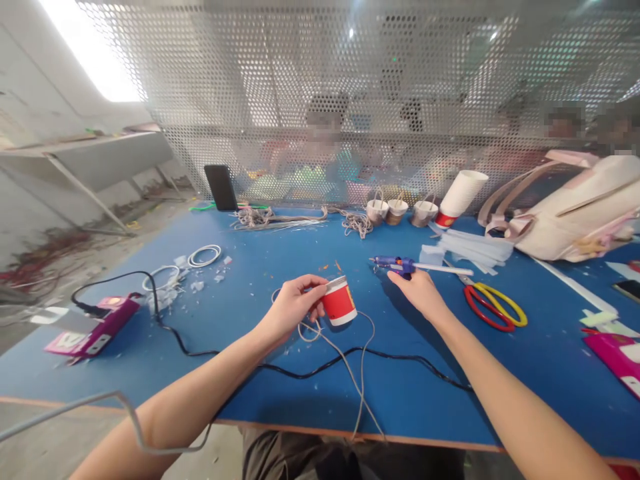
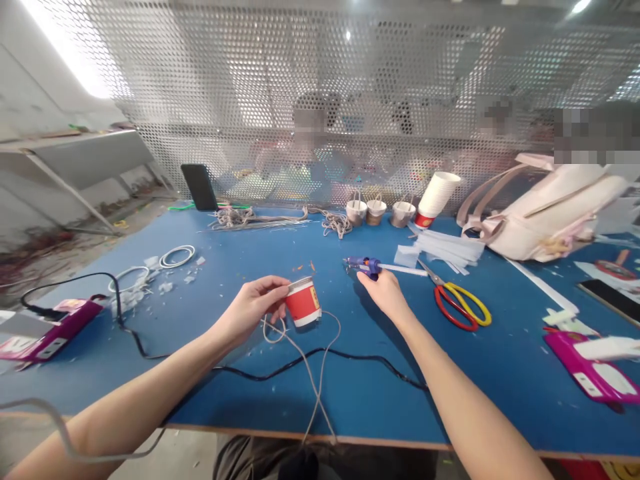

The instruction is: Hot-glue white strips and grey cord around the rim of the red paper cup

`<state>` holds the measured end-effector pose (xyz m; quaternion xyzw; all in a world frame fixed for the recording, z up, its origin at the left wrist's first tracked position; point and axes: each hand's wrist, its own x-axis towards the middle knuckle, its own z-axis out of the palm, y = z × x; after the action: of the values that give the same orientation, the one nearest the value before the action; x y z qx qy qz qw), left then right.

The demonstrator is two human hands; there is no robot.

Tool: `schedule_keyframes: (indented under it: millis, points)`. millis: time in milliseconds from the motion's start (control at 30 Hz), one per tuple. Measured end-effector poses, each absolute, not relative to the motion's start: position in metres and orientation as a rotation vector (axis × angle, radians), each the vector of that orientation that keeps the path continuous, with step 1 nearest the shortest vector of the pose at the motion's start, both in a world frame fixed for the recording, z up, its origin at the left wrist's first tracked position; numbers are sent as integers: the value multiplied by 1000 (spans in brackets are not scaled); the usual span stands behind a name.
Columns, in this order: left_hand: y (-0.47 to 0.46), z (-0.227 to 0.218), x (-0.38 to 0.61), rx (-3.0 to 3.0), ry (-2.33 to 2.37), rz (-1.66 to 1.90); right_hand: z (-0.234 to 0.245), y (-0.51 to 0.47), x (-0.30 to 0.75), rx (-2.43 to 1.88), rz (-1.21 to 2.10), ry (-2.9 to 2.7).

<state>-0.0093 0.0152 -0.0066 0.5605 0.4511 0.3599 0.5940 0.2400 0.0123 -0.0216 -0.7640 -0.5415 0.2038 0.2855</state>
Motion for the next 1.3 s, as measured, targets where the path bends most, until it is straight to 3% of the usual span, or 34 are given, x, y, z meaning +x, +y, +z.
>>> schedule_keyframes:
  millis: [167,500,1300]
  points:
    - [14,-7,-8,1255,1024,881,-10,-29,226,-1697,727,-1425]
    - [10,-10,-3,1266,1054,914,-12,-65,190,-1463,537,-1788]
    - [4,-4,-2,1456,1169,870,-18,-66,185,-1406,254,-1926]
